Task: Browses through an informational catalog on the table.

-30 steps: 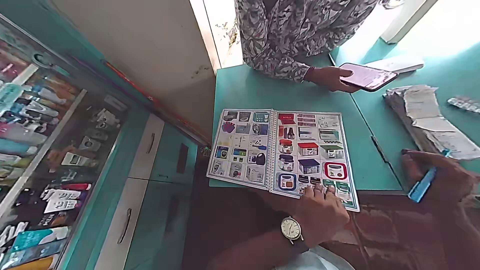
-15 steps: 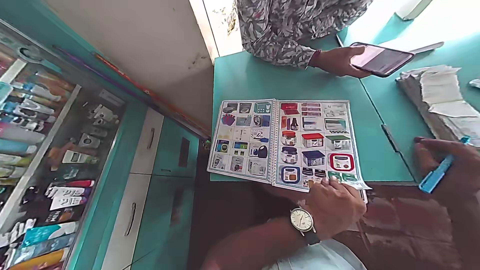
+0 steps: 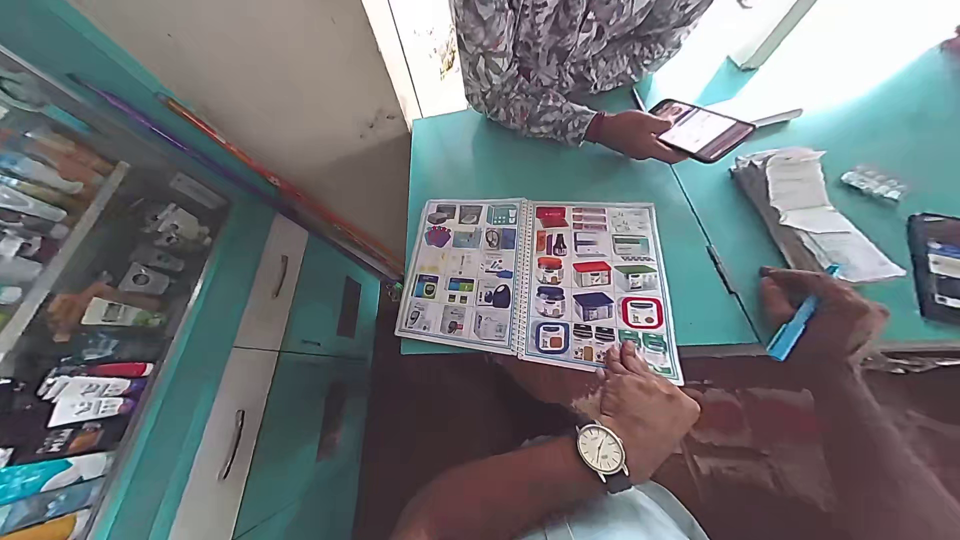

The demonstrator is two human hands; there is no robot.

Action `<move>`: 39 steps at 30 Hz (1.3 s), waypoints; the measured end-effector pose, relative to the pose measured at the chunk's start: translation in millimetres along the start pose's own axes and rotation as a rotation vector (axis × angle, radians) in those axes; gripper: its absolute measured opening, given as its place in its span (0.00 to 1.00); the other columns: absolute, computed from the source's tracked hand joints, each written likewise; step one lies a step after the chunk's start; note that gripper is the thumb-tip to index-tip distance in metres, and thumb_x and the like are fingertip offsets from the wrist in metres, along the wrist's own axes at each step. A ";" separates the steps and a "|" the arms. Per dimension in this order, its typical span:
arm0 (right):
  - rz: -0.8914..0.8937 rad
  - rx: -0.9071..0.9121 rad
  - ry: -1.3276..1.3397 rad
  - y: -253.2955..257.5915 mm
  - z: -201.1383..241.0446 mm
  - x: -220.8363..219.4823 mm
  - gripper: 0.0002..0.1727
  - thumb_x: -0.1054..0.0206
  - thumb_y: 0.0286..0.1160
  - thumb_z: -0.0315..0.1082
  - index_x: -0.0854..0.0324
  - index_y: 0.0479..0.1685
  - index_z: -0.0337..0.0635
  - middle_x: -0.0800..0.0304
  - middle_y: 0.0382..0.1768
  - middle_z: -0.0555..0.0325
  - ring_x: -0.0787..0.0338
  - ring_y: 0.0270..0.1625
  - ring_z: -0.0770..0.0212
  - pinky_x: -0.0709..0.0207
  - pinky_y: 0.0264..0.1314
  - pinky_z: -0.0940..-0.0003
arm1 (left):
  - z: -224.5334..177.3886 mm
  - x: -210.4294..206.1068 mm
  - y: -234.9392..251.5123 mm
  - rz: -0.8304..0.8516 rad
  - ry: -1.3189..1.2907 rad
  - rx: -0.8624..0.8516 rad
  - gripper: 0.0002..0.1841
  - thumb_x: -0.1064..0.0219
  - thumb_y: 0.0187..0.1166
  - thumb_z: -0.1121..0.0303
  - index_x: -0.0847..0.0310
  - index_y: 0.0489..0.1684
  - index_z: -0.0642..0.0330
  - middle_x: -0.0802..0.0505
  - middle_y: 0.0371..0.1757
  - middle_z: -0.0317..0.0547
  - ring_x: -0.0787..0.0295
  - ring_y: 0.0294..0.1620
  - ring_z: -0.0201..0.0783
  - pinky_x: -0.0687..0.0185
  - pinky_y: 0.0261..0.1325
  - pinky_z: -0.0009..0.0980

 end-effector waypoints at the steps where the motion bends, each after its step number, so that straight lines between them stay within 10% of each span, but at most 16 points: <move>1: -0.116 0.195 -0.033 -1.8 -29.0 -10.4 0.20 0.39 0.82 0.47 0.09 0.56 0.44 0.05 0.51 0.43 0.06 0.53 0.42 0.19 0.58 0.43 | -1.3 -4.1 -2.0 -0.041 -0.004 0.036 0.22 0.52 0.88 0.74 0.27 0.74 0.81 0.24 0.79 0.77 0.26 0.81 0.67 0.19 0.70 0.50; 3: -0.346 0.541 -0.102 -2.2 -62.2 -22.3 0.20 0.43 0.84 0.53 0.10 0.56 0.54 0.04 0.45 0.58 0.05 0.42 0.58 0.15 0.43 0.59 | -2.3 -9.4 -2.3 -0.132 0.026 0.097 0.23 0.51 0.88 0.71 0.26 0.74 0.79 0.22 0.78 0.74 0.20 0.76 0.65 0.14 0.61 0.48; 6: -0.097 0.117 0.050 -0.5 -10.7 -2.6 0.19 0.37 0.80 0.41 0.12 0.56 0.35 0.08 0.54 0.33 0.09 0.58 0.32 0.23 0.62 0.32 | -3.1 -7.0 -2.0 -0.209 0.053 0.124 0.22 0.48 0.86 0.70 0.21 0.70 0.77 0.18 0.75 0.73 0.16 0.72 0.64 0.12 0.57 0.48; 25: -0.116 0.120 -0.020 1.3 -18.3 -4.2 0.15 0.37 0.81 0.38 0.09 0.53 0.40 0.05 0.53 0.42 0.07 0.54 0.39 0.19 0.56 0.35 | -7.9 -9.3 -5.6 -0.457 0.249 0.132 0.19 0.42 0.82 0.70 0.14 0.62 0.74 0.07 0.58 0.68 0.05 0.56 0.59 0.10 0.44 0.42; 30: -0.135 0.114 0.018 2.4 -23.5 -5.3 0.14 0.34 0.79 0.38 0.08 0.51 0.40 0.05 0.52 0.45 0.06 0.55 0.41 0.18 0.58 0.37 | -2.7 -6.6 -15.8 -0.746 0.250 -0.005 0.11 0.34 0.72 0.71 0.07 0.38 0.70 0.05 0.33 0.61 0.04 0.30 0.51 0.14 0.25 0.35; 39: -0.133 0.125 0.004 2.4 -22.6 -6.9 0.15 0.35 0.78 0.39 0.09 0.51 0.40 0.05 0.52 0.43 0.07 0.55 0.39 0.20 0.57 0.35 | -4.2 -6.4 -19.5 -0.702 0.292 -0.025 0.11 0.35 0.73 0.73 0.07 0.40 0.70 0.05 0.35 0.63 0.02 0.34 0.53 0.11 0.29 0.38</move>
Point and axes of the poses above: each hand's wrist, its own y-axis towards the middle knuckle, its own x-axis out of the back of the hand, z = x × y, the point moved 7 cm from there along y, towards the middle knuckle
